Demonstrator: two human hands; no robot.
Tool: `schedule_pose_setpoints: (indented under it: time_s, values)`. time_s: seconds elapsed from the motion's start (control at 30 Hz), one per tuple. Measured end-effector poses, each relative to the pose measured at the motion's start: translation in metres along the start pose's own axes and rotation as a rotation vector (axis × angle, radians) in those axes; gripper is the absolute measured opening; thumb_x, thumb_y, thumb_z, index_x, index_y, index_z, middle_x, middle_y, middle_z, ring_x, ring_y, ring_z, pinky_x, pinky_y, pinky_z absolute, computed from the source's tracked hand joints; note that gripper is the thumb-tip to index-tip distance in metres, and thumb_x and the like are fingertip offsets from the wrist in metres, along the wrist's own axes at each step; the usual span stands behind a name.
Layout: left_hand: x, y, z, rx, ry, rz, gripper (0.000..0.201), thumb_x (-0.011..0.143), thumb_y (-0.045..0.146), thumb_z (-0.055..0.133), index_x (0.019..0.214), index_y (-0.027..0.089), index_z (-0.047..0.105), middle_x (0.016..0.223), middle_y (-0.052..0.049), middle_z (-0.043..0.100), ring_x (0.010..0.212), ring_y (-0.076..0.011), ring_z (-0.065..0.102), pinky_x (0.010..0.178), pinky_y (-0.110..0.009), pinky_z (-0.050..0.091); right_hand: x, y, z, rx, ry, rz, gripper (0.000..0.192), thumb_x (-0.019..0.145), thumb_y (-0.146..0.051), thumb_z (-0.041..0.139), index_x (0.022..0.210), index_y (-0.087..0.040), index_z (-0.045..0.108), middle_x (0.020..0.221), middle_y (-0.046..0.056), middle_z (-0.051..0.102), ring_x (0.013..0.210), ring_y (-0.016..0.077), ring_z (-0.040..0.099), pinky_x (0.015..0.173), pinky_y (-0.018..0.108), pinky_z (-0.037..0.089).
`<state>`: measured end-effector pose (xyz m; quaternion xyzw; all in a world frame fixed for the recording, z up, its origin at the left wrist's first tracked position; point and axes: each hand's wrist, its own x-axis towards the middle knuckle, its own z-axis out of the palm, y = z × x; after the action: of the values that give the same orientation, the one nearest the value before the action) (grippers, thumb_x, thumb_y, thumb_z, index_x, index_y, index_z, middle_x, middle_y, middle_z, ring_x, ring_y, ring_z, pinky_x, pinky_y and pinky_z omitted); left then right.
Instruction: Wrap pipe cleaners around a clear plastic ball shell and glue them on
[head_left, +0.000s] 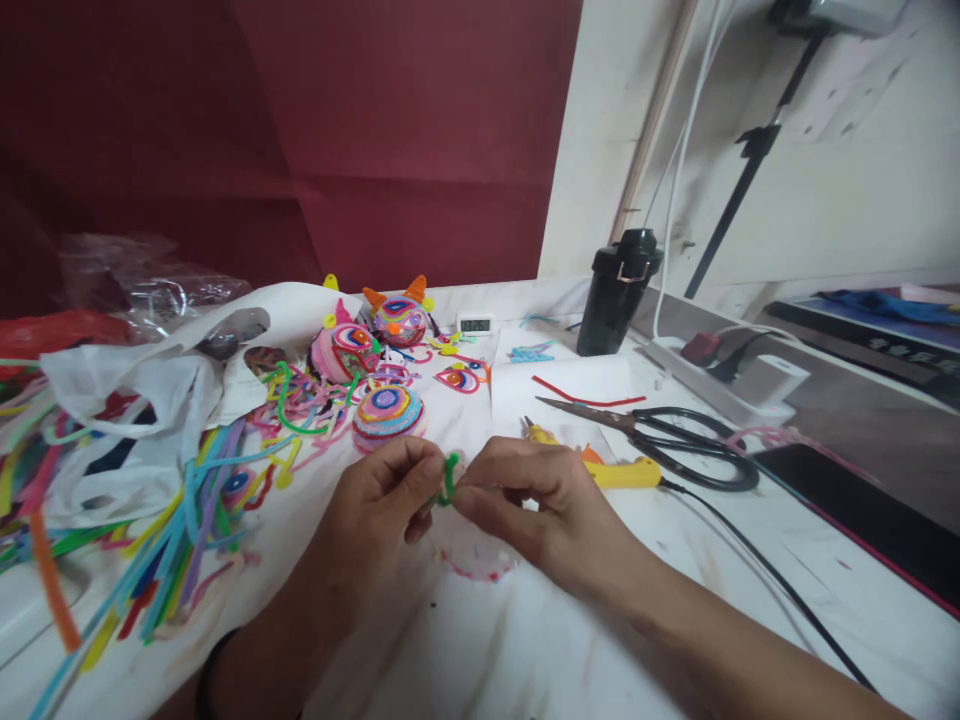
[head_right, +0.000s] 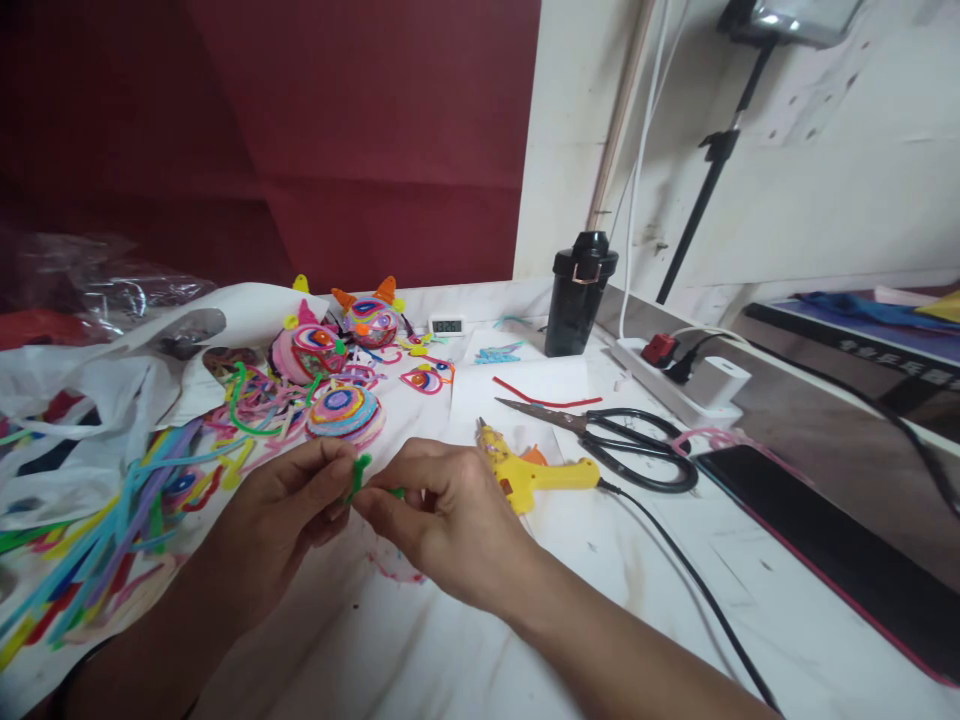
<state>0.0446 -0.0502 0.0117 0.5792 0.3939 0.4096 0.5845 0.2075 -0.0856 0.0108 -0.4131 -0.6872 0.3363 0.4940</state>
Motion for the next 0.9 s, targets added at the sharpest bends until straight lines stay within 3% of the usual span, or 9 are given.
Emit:
schedule_pose_setpoints:
  time_s: [0.13,0.27,0.43,0.7,0.9]
  values:
    - [-0.003,-0.004,-0.002,0.078,-0.003,0.05,0.026,0.08,0.043,0.063,0.075,0.018,0.058,0.055,0.006,0.043,0.048,-0.0072,0.036,0.044,-0.019,0.029,0.002,-0.002,-0.001,0.236,-0.05,0.266,0.019,0.076,-0.032,0.07,0.068,-0.016,0.073,0.066,-0.001,0.058,0.057,0.0093,0.045,0.05,0.023,0.033]
    - [-0.004,-0.003,-0.001,0.211,-0.01,0.132,0.023,0.082,0.04,0.06,0.074,0.019,0.058,0.053,0.007,0.043,0.049,-0.0078,0.036,0.044,-0.019,0.029,0.002,0.001,0.0,0.26,-0.074,0.382,0.018,0.071,-0.032,0.071,0.068,-0.015,0.071,0.053,-0.005,0.048,0.049,0.0071,0.035,0.045,0.022,0.025]
    - [-0.004,-0.002,0.001,0.304,0.027,0.178,0.018,0.083,0.035,0.059,0.074,0.019,0.059,0.054,0.006,0.045,0.049,-0.0085,0.039,0.045,-0.019,0.031,0.002,0.001,0.002,0.233,-0.028,0.388,0.014,0.07,-0.027,0.066,0.062,-0.015,0.064,0.053,-0.004,0.051,0.048,0.0083,0.039,0.046,0.022,0.029]
    - [-0.006,-0.003,0.002,0.268,0.038,0.131,0.022,0.085,0.038,0.056,0.073,0.019,0.056,0.056,0.006,0.047,0.05,-0.0091,0.041,0.045,-0.02,0.035,0.002,0.006,0.007,0.014,0.189,0.31,0.014,0.075,-0.023,0.06,0.062,-0.018,0.057,0.049,-0.006,0.047,0.045,0.0075,0.04,0.044,0.021,0.027]
    - [-0.003,-0.006,0.001,0.138,-0.033,0.056,0.021,0.083,0.037,0.059,0.076,0.018,0.058,0.053,0.007,0.044,0.048,-0.0078,0.038,0.044,-0.019,0.033,0.0,0.011,0.01,-0.019,0.126,0.245,0.013,0.082,-0.024,0.056,0.073,-0.018,0.063,0.049,-0.007,0.045,0.044,0.0072,0.038,0.043,0.021,0.025]
